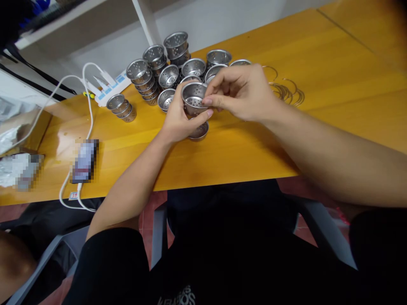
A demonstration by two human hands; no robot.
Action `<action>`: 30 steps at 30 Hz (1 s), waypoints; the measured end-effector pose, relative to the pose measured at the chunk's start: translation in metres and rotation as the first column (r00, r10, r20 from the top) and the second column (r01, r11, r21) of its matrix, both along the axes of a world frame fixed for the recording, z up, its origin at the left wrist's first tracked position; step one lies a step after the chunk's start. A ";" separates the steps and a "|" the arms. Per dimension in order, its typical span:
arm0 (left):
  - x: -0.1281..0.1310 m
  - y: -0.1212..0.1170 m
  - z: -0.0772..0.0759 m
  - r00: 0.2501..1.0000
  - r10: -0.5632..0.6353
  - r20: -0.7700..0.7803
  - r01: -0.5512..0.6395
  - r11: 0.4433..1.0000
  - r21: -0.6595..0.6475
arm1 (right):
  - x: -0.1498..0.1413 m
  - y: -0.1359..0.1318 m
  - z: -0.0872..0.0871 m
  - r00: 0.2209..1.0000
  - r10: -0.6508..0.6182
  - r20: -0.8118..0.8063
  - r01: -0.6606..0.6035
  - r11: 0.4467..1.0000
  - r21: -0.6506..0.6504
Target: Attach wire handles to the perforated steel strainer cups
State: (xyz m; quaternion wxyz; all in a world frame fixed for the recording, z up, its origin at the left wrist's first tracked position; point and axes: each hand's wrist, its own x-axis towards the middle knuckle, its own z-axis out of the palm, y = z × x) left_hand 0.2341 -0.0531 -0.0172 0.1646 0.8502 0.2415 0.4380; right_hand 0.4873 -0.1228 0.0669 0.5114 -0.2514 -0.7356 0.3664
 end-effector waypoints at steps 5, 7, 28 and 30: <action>-0.001 0.002 0.002 0.998 0.048 0.046 -0.049 0.999 0.020 | 0.007 0.001 0.000 0.983 -0.170 0.070 0.161 0.979 0.121; -0.001 0.000 0.004 0.997 0.066 0.030 -0.066 0.998 0.021 | 0.011 0.005 -0.002 0.978 -0.171 0.122 0.139 0.963 0.233; -0.009 -0.015 0.027 0.967 0.255 0.020 -0.255 0.967 -0.019 | 0.037 0.025 -0.004 0.897 -0.423 0.129 0.323 0.827 0.461; -0.020 -0.003 0.023 0.947 0.322 0.019 -0.322 0.947 0.013 | 0.050 0.035 -0.006 0.853 -0.517 0.070 0.424 0.765 0.485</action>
